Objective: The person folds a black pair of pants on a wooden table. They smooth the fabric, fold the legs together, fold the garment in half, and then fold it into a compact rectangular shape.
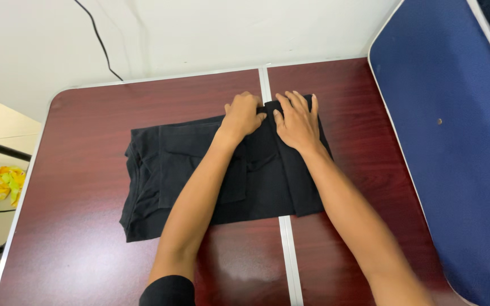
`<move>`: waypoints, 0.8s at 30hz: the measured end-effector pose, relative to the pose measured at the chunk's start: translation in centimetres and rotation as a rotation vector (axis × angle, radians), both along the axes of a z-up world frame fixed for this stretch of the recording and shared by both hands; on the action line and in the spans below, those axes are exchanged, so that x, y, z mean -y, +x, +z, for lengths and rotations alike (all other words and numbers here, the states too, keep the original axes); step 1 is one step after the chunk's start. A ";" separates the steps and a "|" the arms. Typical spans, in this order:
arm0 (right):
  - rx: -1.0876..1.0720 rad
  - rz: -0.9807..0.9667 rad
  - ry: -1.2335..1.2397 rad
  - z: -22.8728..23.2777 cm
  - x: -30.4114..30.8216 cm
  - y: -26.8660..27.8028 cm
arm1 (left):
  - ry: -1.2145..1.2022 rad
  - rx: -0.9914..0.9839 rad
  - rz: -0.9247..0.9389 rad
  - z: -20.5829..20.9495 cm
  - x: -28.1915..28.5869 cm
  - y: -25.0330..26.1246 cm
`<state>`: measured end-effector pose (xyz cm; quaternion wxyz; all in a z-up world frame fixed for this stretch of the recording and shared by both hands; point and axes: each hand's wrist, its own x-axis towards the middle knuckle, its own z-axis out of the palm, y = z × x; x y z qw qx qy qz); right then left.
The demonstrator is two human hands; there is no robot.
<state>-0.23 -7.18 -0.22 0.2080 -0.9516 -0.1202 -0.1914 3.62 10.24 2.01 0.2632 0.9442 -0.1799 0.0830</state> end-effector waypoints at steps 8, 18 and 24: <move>0.014 0.008 -0.007 0.0 0.1 -0.3 | -0.231 -0.205 0.114 0.0 -0.4 1.5; 0.011 0.006 -0.137 0.2 -0.3 -1.0 | -0.240 -0.040 0.291 -1.2 1.1 0.3; 0.000 -0.009 -0.190 -0.7 -0.3 -0.5 | -0.158 0.131 0.150 -0.9 1.3 -0.2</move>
